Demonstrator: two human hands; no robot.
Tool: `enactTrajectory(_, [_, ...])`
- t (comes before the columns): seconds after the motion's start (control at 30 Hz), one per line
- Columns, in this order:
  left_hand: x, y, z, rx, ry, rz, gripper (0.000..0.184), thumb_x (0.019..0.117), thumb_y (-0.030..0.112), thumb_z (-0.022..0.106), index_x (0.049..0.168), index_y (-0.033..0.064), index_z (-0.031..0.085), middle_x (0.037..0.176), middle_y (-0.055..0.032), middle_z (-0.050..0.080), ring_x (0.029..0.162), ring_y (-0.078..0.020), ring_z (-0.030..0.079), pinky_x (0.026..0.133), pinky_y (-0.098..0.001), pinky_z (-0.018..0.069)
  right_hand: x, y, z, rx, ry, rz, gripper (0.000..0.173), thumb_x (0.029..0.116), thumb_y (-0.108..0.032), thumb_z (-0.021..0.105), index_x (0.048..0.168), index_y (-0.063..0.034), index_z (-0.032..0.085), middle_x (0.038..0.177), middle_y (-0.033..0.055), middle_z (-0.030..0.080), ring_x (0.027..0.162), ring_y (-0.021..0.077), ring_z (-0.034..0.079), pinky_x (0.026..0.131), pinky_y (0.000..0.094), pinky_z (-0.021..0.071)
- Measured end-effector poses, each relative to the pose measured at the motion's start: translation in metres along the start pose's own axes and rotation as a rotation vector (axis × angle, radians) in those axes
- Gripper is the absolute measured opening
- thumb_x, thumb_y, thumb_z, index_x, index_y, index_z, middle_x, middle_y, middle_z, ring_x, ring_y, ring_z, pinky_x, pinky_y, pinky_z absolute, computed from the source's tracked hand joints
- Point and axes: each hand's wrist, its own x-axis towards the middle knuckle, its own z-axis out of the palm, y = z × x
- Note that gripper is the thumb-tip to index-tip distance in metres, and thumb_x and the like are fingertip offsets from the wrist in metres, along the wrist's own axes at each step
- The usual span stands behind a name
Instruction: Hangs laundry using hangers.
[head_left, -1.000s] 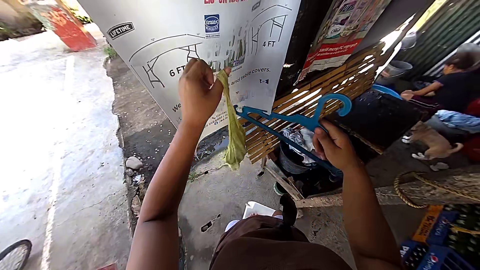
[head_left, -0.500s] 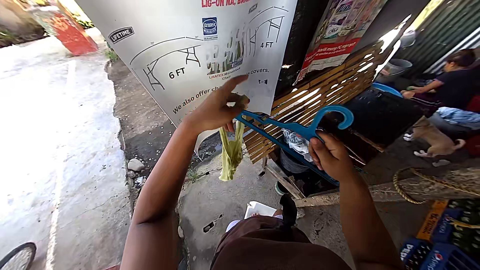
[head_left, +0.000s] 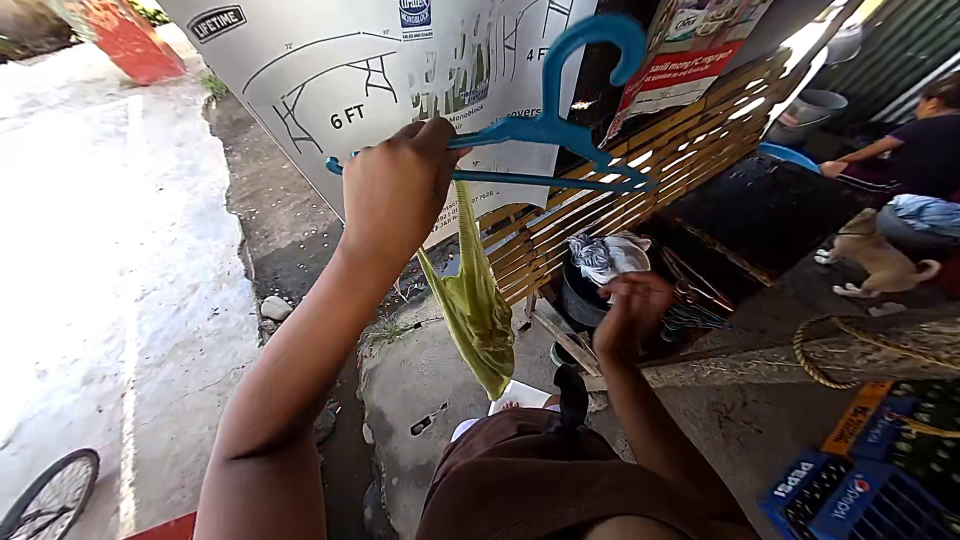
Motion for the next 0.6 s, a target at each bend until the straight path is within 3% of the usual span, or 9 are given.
enactTrajectory(0.03, [0.000, 0.003, -0.002, -0.004, 0.020, 0.000, 0.032, 0.1074, 0.025, 0.051, 0.108, -0.0018, 0.067, 0.091, -0.0243, 0.069, 0.075, -0.0447, 0.068, 0.059, -0.0600, 0.0472, -0.018, 0.018, 0.009, -0.064, -0.182, 0.213, 0.035, 0.0997, -0.022, 0.058, 0.126, -0.0018, 0.048, 0.103, 0.0045, 0.063, 0.088, 0.0093, 0.065, 0.078, 0.0289, 0.0559])
enactTrajectory(0.07, [0.001, 0.007, -0.005, -0.010, 0.027, 0.002, 0.032, 0.1074, 0.025, 0.051, 0.109, -0.0013, 0.068, 0.090, -0.0234, 0.069, 0.074, -0.0431, 0.068, 0.060, -0.0586, 0.0472, -0.032, 0.035, 0.021, -0.114, -0.405, 0.425, 0.058, 0.0964, -0.022, 0.063, 0.140, 0.0079, 0.040, 0.122, 0.0215, 0.061, 0.104, 0.0243, 0.065, 0.087, 0.0392, 0.0563])
enactTrajectory(0.1, [0.002, 0.011, -0.007, -0.020, 0.028, 0.008, 0.031, 0.1072, 0.025, 0.051, 0.110, -0.0004, 0.068, 0.091, -0.0224, 0.069, 0.075, -0.0415, 0.068, 0.061, -0.0573, 0.0477, -0.042, 0.050, 0.034, -0.168, -0.639, 0.598, 0.079, 0.0941, -0.029, 0.070, 0.151, 0.0076, 0.030, 0.139, 0.0283, 0.053, 0.121, 0.0335, 0.060, 0.098, 0.0463, 0.0536])
enactTrajectory(0.17, [0.005, 0.018, -0.011, -0.042, 0.047, 0.030, 0.029, 0.1066, 0.024, 0.053, 0.111, 0.0009, 0.069, 0.093, -0.0207, 0.070, 0.077, -0.0387, 0.068, 0.063, -0.0549, 0.0483, -0.057, 0.070, 0.059, -0.280, -0.985, 0.792, 0.101, 0.0895, -0.044, 0.076, 0.160, 0.0018, 0.019, 0.149, 0.0280, 0.048, 0.134, 0.0371, 0.054, 0.111, 0.0506, 0.0454])
enactTrajectory(0.2, [0.006, 0.019, -0.013, -0.053, 0.060, 0.039, 0.028, 0.1064, 0.023, 0.053, 0.111, 0.0016, 0.070, 0.093, -0.0198, 0.070, 0.077, -0.0369, 0.068, 0.063, -0.0533, 0.0484, -0.061, 0.072, 0.068, -0.318, -1.059, 0.835, 0.095, 0.0905, -0.045, 0.074, 0.158, 0.0008, 0.027, 0.147, 0.0260, 0.051, 0.133, 0.0356, 0.055, 0.112, 0.0507, 0.0444])
enactTrajectory(0.3, [0.007, 0.016, -0.020, -0.101, 0.053, 0.028, 0.026, 0.1064, 0.022, 0.053, 0.113, 0.0018, 0.069, 0.092, -0.0181, 0.070, 0.072, -0.0304, 0.066, 0.063, -0.0475, 0.0516, -0.055, 0.071, 0.080, -0.368, -1.045, 0.884, 0.057, 0.1020, -0.037, 0.062, 0.141, 0.0034, 0.053, 0.135, 0.0255, 0.061, 0.124, 0.0349, 0.061, 0.108, 0.0505, 0.0458])
enactTrajectory(0.4, [0.001, -0.002, -0.029, -0.138, 0.018, -0.019, 0.029, 0.1075, 0.022, 0.051, 0.115, -0.0015, 0.067, 0.095, -0.0205, 0.068, 0.072, -0.0293, 0.065, 0.065, -0.0467, 0.0535, -0.036, 0.080, 0.065, -0.349, -1.059, 0.837, 0.048, 0.1028, -0.029, 0.064, 0.136, 0.0057, 0.057, 0.129, 0.0264, 0.062, 0.109, 0.0324, 0.067, 0.097, 0.0461, 0.0532])
enactTrajectory(0.47, [-0.007, -0.020, -0.036, -0.122, 0.024, -0.075, 0.034, 0.1086, 0.025, 0.050, 0.117, -0.0037, 0.065, 0.096, -0.0235, 0.068, 0.071, -0.0306, 0.066, 0.065, -0.0482, 0.0547, -0.018, 0.092, 0.041, -0.373, -1.084, 0.795, 0.043, 0.1004, -0.023, 0.067, 0.131, 0.0068, 0.062, 0.127, 0.0277, 0.065, 0.117, 0.0368, 0.064, 0.105, 0.0514, 0.0477])
enactTrajectory(0.6, [-0.028, -0.068, -0.046, -0.087, 0.054, -0.235, 0.041, 0.1094, 0.032, 0.048, 0.122, -0.0052, 0.061, 0.095, -0.0258, 0.066, 0.066, -0.0286, 0.064, 0.063, -0.0470, 0.0548, 0.027, 0.102, -0.016, -0.382, -0.994, 0.795, 0.029, 0.1032, -0.016, 0.062, 0.119, 0.0073, 0.068, 0.114, 0.0243, 0.069, 0.105, 0.0329, 0.066, 0.097, 0.0518, 0.0500])
